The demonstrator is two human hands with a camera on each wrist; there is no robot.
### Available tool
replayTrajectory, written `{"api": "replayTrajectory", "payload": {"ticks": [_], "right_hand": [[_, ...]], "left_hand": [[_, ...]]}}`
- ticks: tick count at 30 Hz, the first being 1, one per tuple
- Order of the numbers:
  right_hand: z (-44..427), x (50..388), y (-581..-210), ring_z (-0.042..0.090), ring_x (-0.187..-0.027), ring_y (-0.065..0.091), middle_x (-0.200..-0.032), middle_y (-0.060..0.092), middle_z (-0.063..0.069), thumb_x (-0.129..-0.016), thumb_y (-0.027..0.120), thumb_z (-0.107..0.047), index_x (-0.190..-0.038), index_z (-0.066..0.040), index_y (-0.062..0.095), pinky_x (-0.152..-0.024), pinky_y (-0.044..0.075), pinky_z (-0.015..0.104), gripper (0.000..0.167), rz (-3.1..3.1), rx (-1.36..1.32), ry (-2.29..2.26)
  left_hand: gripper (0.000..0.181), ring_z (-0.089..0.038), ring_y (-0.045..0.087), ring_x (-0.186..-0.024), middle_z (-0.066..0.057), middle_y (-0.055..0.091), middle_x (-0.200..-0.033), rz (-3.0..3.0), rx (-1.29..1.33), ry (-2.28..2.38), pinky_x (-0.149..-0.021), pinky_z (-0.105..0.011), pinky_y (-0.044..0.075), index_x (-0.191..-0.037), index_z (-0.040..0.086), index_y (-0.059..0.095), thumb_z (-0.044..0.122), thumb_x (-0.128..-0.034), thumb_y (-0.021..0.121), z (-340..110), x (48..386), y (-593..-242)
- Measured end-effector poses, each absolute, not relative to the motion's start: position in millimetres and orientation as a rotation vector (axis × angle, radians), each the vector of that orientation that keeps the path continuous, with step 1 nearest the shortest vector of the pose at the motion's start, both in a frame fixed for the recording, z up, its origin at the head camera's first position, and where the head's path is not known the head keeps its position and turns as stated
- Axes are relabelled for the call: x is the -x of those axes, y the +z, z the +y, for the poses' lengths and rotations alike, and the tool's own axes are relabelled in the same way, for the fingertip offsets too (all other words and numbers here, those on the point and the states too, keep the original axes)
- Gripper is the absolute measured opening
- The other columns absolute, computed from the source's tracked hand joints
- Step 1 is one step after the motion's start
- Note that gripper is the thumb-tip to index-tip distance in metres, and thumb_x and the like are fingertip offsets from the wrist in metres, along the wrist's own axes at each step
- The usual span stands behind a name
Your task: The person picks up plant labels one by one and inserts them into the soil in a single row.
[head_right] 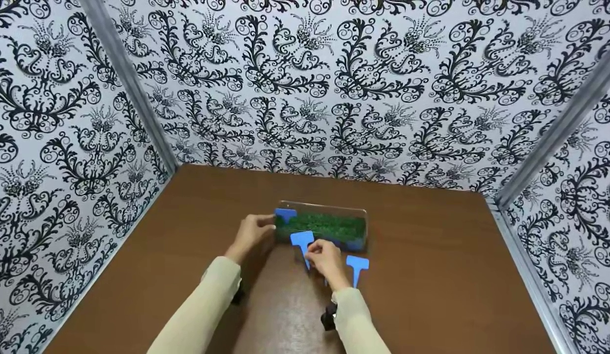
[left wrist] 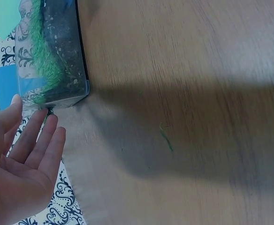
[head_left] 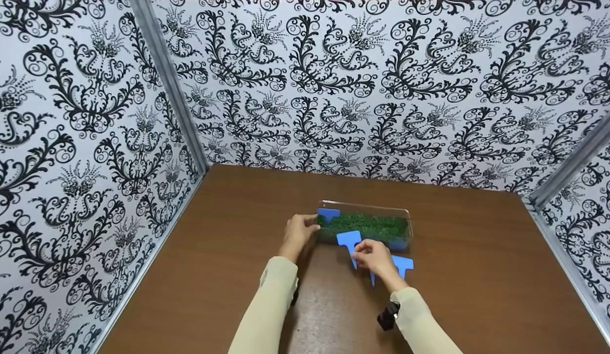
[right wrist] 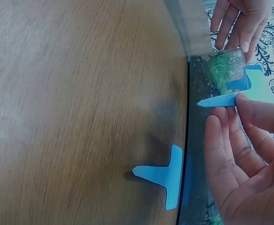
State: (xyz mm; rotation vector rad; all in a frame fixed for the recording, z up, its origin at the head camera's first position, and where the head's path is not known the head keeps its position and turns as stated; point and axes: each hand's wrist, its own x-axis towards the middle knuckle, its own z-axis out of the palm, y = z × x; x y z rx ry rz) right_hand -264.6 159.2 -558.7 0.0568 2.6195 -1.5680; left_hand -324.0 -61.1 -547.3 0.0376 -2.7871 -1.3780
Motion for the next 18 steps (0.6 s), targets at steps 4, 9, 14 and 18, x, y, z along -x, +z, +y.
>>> {"api": "replayTrajectory", "payload": {"ticks": [4, 9, 14, 18], "right_hand": [[159.0, 264.5, -557.0, 0.015, -0.068, 0.067, -0.078, 0.068, 0.006, -0.087, 0.074, -0.003, -0.086, -0.003, 0.07, -0.071, 0.062, 0.036, 0.004, 2.642, -0.035, -1.572], [160.7, 264.9, -555.2, 0.015, -0.067, 0.067, -0.076, 0.069, 0.005, -0.087, 0.074, -0.002, -0.084, -0.002, 0.07, -0.07, 0.062, 0.036, 0.005, 2.648, -0.043, -1.581], [161.9, 265.2, -555.3, 0.014, -0.067, 0.067, -0.076, 0.069, 0.006, -0.088, 0.073, -0.003, -0.085, -0.003, 0.07, -0.07, 0.062, 0.035, 0.004, 2.672, 0.016, -1.559], [162.9, 265.0, -556.4, 0.014, -0.066, 0.066, -0.075, 0.069, 0.005, -0.087, 0.074, -0.004, -0.085, -0.003, 0.069, -0.069, 0.062, 0.035, 0.005, 2.673, 0.037, -1.554]], "left_hand": [[0.034, -0.03, 0.063, -0.122, -0.009, 0.07, -0.128, -2.766, -0.022, -1.369, -0.101, -0.047, 0.052, -0.125, 0.018, 0.072, 0.015, -0.0912, 0.073, -61.3, 324.8, -546.9], [0.034, -0.029, 0.064, -0.121, -0.009, 0.07, -0.127, -2.775, -0.016, -1.39, -0.099, -0.046, 0.053, -0.126, 0.017, 0.071, 0.016, -0.092, 0.072, -61.3, 324.1, -546.5], [0.034, -0.029, 0.063, -0.123, -0.01, 0.069, -0.129, -2.752, -0.023, -1.409, -0.101, -0.046, 0.052, -0.125, 0.016, 0.072, 0.015, -0.0918, 0.072, -61.5, 323.0, -547.4], [0.034, -0.029, 0.062, -0.125, -0.01, 0.069, -0.129, -2.763, -0.027, -1.407, -0.103, -0.045, 0.051, -0.125, 0.017, 0.072, 0.015, -0.0919, 0.072, -60.4, 322.9, -548.2]]}}
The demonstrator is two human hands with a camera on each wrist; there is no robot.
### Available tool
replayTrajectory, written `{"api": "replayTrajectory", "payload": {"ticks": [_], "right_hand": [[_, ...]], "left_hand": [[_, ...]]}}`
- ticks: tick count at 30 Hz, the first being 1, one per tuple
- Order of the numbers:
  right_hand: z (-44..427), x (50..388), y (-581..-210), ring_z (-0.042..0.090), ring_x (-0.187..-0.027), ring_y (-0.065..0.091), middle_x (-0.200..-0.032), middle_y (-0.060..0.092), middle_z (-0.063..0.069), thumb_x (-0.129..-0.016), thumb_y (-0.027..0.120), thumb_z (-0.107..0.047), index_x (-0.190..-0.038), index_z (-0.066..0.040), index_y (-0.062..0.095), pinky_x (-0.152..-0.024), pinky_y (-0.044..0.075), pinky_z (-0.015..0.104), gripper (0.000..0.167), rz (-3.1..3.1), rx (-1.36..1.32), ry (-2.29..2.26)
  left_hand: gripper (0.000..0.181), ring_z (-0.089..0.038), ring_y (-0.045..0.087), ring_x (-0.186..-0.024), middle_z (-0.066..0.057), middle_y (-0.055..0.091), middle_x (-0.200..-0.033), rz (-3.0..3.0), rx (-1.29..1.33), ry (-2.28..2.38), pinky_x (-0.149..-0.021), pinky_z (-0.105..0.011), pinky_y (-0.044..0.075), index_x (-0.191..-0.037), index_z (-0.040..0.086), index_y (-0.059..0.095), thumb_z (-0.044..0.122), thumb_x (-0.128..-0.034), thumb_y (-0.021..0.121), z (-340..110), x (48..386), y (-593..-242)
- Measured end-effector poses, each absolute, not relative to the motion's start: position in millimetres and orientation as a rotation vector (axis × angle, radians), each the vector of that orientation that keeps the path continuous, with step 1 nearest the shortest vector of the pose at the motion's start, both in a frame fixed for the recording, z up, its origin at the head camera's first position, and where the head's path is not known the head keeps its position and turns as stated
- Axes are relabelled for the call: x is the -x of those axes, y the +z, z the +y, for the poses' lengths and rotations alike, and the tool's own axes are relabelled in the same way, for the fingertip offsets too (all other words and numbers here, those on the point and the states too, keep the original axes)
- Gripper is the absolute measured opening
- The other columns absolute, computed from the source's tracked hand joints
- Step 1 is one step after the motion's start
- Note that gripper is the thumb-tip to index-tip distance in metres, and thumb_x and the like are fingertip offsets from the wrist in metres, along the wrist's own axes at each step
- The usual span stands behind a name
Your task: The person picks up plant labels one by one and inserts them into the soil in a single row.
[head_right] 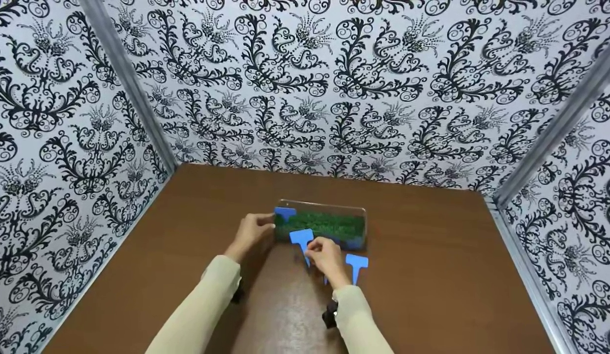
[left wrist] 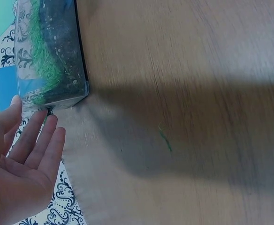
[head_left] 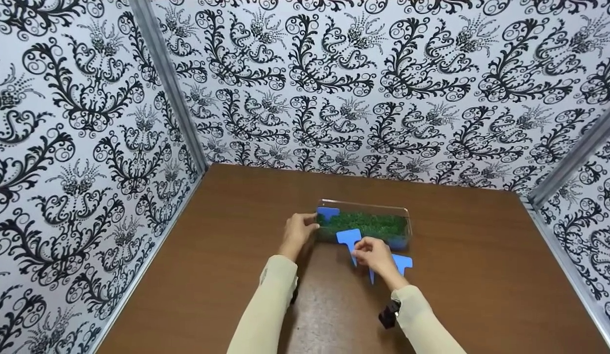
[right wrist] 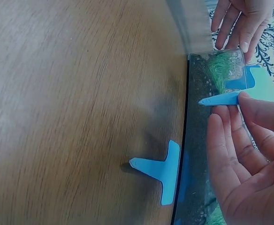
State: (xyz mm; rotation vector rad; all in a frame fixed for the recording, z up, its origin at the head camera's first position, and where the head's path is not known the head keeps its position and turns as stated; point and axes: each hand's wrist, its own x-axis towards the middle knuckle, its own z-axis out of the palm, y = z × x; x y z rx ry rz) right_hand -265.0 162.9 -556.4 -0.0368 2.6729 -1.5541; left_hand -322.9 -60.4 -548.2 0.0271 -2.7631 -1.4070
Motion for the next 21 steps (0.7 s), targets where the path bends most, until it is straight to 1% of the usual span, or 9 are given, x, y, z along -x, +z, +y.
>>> {"api": "replayTrajectory", "payload": {"ticks": [9, 18, 21], "right_hand": [[164.0, 269.9, -554.6, 0.007, -0.062, 0.062, -0.072, 0.07, 0.005, -0.086, 0.074, -0.003, -0.086, 0.001, 0.069, -0.062, 0.057, 0.025, 0.007, 2.639, 0.075, -1.602], [164.1, 271.9, -551.0, 0.012, -0.065, 0.064, -0.075, 0.071, 0.009, -0.088, 0.073, -0.004, -0.088, 0.0, 0.07, -0.066, 0.059, 0.029, 0.005, 2.671, 0.116, -1.588], [164.3, 273.6, -551.8, 0.013, -0.066, 0.066, -0.076, 0.07, 0.009, -0.088, 0.073, -0.005, -0.089, -0.001, 0.07, -0.067, 0.06, 0.031, 0.005, 2.678, 0.125, -1.586]], "left_hand": [[0.033, -0.031, 0.061, -0.125, -0.008, 0.069, -0.129, -2.762, -0.024, -1.375, -0.104, -0.047, 0.05, -0.123, 0.019, 0.073, 0.015, -0.0903, 0.073, -60.6, 322.9, -546.4], [0.033, -0.03, 0.062, -0.125, -0.006, 0.069, -0.129, -2.773, -0.052, -1.364, -0.102, -0.047, 0.051, -0.123, 0.021, 0.073, 0.017, -0.0904, 0.074, -60.1, 322.3, -547.5], [0.033, -0.03, 0.062, -0.124, -0.006, 0.069, -0.129, -2.774, -0.056, -1.37, -0.102, -0.047, 0.051, -0.123, 0.022, 0.073, 0.017, -0.0906, 0.074, -60.4, 322.8, -548.2]]}}
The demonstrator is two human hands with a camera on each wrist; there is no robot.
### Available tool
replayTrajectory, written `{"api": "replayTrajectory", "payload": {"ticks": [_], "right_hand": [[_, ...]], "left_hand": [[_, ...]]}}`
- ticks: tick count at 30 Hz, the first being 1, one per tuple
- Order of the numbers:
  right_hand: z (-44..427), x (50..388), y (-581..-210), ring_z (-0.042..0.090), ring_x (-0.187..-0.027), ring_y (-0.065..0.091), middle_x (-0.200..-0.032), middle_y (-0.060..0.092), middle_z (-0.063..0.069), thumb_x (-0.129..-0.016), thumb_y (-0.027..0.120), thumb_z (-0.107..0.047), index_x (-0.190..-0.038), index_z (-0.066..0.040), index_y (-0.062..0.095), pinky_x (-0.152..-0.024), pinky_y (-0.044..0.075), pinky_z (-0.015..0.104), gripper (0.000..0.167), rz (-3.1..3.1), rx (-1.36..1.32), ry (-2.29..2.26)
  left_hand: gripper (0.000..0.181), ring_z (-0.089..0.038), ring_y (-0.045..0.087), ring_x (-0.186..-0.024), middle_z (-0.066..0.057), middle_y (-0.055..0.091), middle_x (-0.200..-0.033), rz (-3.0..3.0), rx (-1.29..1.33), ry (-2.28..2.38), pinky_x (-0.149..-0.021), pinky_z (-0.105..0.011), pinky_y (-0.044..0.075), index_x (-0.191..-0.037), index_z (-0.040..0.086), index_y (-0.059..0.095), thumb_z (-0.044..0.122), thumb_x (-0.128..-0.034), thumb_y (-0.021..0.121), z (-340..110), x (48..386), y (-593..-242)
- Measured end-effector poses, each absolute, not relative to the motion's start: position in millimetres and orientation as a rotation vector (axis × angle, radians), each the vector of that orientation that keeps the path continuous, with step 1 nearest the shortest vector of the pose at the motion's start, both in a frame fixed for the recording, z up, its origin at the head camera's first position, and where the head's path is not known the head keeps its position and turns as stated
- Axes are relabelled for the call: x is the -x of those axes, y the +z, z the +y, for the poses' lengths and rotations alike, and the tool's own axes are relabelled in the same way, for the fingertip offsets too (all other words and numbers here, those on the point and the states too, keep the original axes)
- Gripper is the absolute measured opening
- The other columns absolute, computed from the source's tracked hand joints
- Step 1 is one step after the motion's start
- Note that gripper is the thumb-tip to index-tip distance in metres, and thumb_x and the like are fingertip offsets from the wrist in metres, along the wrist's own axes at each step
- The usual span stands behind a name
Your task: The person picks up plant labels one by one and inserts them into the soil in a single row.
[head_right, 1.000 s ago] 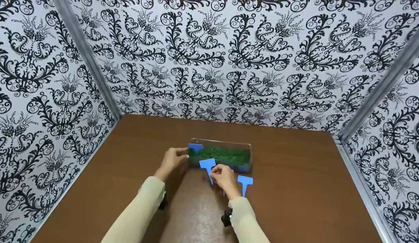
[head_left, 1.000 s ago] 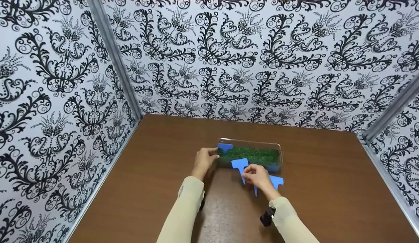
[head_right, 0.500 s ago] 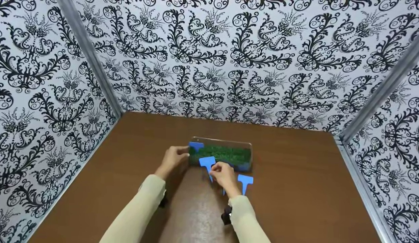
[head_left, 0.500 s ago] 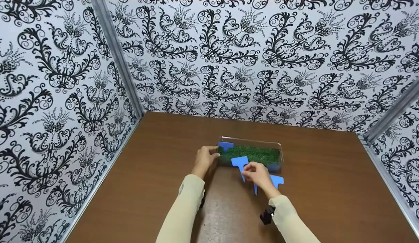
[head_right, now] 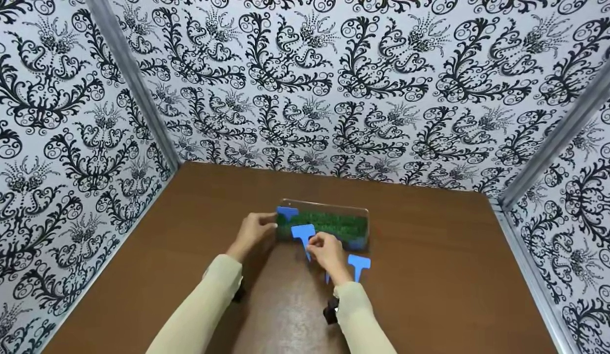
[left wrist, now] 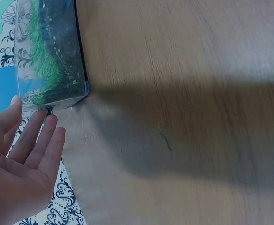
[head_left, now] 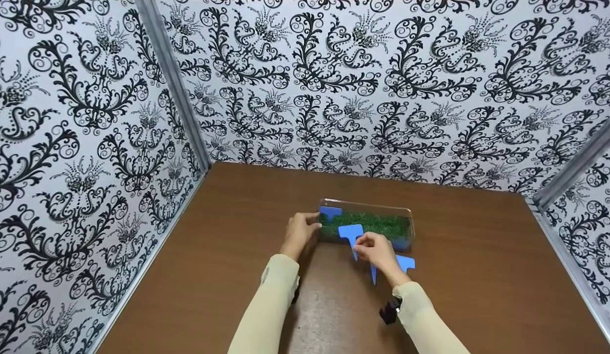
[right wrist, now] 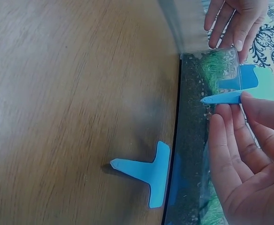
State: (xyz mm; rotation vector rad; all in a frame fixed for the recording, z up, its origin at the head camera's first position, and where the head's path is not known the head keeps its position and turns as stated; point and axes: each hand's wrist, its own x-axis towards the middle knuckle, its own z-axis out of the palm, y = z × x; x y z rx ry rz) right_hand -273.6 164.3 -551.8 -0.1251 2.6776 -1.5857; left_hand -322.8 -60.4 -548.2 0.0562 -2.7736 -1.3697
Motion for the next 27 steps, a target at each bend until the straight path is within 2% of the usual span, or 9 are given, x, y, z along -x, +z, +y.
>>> {"api": "replayTrajectory", "payload": {"ticks": [8, 15, 21, 27], "right_hand": [[162.4, 276.6, -549.8, 0.014, -0.066, 0.065, -0.075, 0.07, 0.008, -0.088, 0.073, -0.003, -0.087, 0.0, 0.069, -0.065, 0.059, 0.031, 0.005, 2.651, 0.113, -1.618], [161.9, 277.8, -549.7, 0.023, -0.072, 0.071, -0.076, 0.071, 0.009, -0.086, 0.075, -0.004, -0.087, -0.001, 0.07, -0.067, 0.061, 0.036, 0.005, 2.661, 0.071, -1.667], [161.3, 278.3, -550.8, 0.017, -0.07, 0.068, -0.076, 0.07, 0.006, -0.086, 0.075, -0.004, -0.087, -0.002, 0.071, -0.065, 0.06, 0.031, 0.005, 2.67, 0.078, -1.664], [159.0, 282.1, -548.3, 0.014, -0.07, 0.068, -0.079, 0.071, 0.007, -0.087, 0.074, -0.003, -0.087, -0.001, 0.071, -0.068, 0.062, 0.035, 0.004, 2.67, 0.085, -1.679]], "left_hand": [[0.033, -0.031, 0.063, -0.123, -0.009, 0.07, -0.127, -2.747, -0.051, -1.382, -0.102, -0.048, 0.051, -0.122, 0.018, 0.074, 0.014, -0.0893, 0.075, -60.3, 321.2, -545.9], [0.034, -0.03, 0.064, -0.121, -0.009, 0.071, -0.126, -2.747, 0.004, -1.376, -0.101, -0.046, 0.052, -0.124, 0.016, 0.073, 0.014, -0.0901, 0.074, -59.0, 320.7, -546.8], [0.033, -0.028, 0.065, -0.12, -0.009, 0.071, -0.126, -2.752, -0.005, -1.39, -0.1, -0.045, 0.053, -0.124, 0.016, 0.073, 0.014, -0.0906, 0.073, -58.7, 320.0, -550.1], [0.032, -0.029, 0.066, -0.118, -0.01, 0.072, -0.124, -2.727, -0.022, -1.401, -0.099, -0.045, 0.053, -0.123, 0.015, 0.073, 0.014, -0.0904, 0.073, -59.1, 321.6, -549.2]]}}
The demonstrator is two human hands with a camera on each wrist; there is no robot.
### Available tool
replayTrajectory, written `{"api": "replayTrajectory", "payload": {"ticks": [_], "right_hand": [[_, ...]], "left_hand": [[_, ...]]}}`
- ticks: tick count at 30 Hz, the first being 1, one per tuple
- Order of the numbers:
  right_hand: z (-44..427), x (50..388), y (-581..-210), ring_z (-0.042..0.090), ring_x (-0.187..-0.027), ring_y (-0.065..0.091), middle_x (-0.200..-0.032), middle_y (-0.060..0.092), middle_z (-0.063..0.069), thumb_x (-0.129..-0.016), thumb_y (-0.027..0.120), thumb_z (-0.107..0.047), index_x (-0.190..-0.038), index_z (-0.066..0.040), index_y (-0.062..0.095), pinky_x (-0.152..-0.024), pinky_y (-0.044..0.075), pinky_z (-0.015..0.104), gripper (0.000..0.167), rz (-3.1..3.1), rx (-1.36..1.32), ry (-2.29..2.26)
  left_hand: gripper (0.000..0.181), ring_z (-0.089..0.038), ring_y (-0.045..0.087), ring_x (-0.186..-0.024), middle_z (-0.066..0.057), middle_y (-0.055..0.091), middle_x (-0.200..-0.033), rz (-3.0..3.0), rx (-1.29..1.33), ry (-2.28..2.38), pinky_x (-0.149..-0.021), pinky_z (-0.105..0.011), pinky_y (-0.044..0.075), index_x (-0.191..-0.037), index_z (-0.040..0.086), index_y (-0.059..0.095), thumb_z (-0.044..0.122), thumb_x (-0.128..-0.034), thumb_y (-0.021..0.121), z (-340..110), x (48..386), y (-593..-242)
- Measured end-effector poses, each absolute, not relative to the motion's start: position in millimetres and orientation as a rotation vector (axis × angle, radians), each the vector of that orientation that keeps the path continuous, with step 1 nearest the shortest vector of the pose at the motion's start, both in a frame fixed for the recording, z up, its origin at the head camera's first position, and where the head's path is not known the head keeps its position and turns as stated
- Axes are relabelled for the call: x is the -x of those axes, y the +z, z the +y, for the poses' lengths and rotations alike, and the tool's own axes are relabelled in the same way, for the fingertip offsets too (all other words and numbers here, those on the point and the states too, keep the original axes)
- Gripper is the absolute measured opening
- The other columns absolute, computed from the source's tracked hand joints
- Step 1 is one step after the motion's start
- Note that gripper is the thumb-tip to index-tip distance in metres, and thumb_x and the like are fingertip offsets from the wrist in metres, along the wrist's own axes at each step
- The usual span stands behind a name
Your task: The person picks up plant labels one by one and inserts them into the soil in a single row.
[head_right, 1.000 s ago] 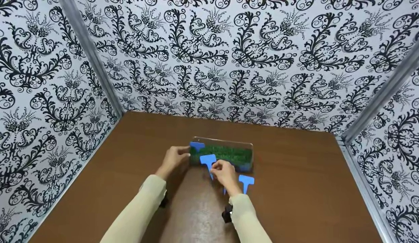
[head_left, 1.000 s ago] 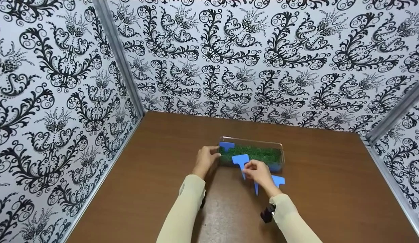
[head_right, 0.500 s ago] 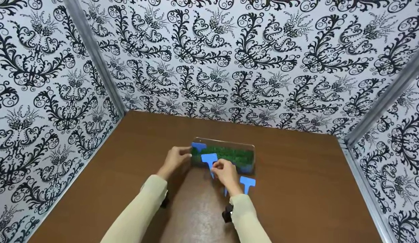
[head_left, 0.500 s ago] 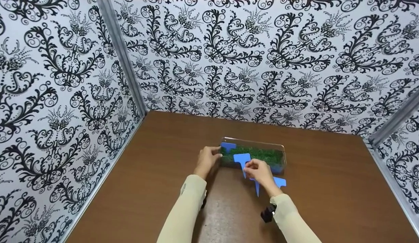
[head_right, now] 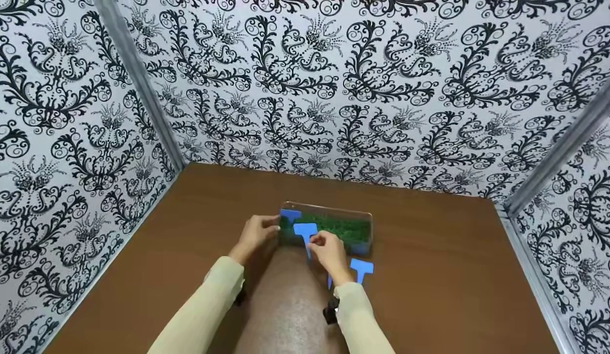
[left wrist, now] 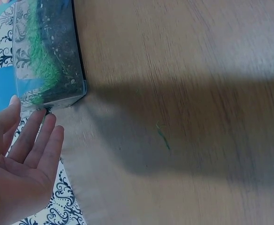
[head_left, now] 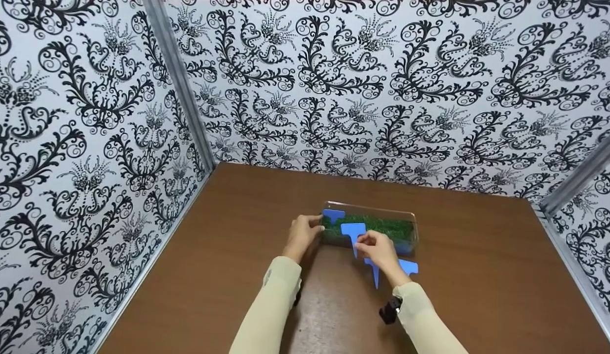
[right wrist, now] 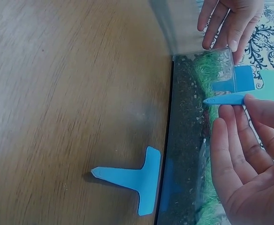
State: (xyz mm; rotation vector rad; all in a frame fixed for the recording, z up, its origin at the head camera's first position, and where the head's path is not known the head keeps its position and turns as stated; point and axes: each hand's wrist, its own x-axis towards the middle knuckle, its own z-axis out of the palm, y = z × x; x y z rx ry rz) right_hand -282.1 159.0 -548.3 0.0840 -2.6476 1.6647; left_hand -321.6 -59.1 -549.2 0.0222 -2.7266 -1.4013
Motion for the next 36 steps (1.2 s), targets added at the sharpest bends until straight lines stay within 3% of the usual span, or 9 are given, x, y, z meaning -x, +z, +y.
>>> {"api": "replayTrajectory", "payload": {"ticks": [13, 22, 36], "right_hand": [[160, 287, -545, 0.016, -0.071, 0.07, -0.083, 0.073, 0.016, -0.087, 0.072, 0.001, -0.09, 0.004, 0.069, -0.068, 0.062, 0.037, 0.006, -2.586, -0.101, 1.7], [160, 289, -545, 0.022, -0.072, 0.073, -0.083, 0.074, 0.016, -0.087, 0.074, -0.001, -0.089, 0.001, 0.07, -0.063, 0.061, 0.032, 0.005, -2.559, -0.073, 1.699], [162, 295, -541, 0.016, -0.072, 0.07, -0.085, 0.074, 0.016, -0.087, 0.074, -0.003, -0.088, 0.001, 0.07, -0.065, 0.061, 0.033, 0.006, -2.526, -0.12, 1.606]], "left_hand": [[0.033, -0.029, 0.066, -0.118, -0.01, 0.072, -0.124, -2.729, -0.049, -1.43, -0.1, -0.044, 0.053, -0.124, 0.016, 0.072, 0.013, -0.0909, 0.073, -60, 324, -552], [0.032, -0.031, 0.063, -0.122, -0.009, 0.07, -0.126, -2.728, -0.027, -1.36, -0.101, -0.047, 0.051, -0.121, 0.016, 0.074, 0.015, -0.0883, 0.075, -61, 322, -552], [0.033, -0.031, 0.063, -0.123, -0.009, 0.069, -0.129, -2.765, -0.064, -1.365, -0.101, -0.048, 0.051, -0.122, 0.019, 0.074, 0.016, -0.0893, 0.075, -59, 323, -548]]}}
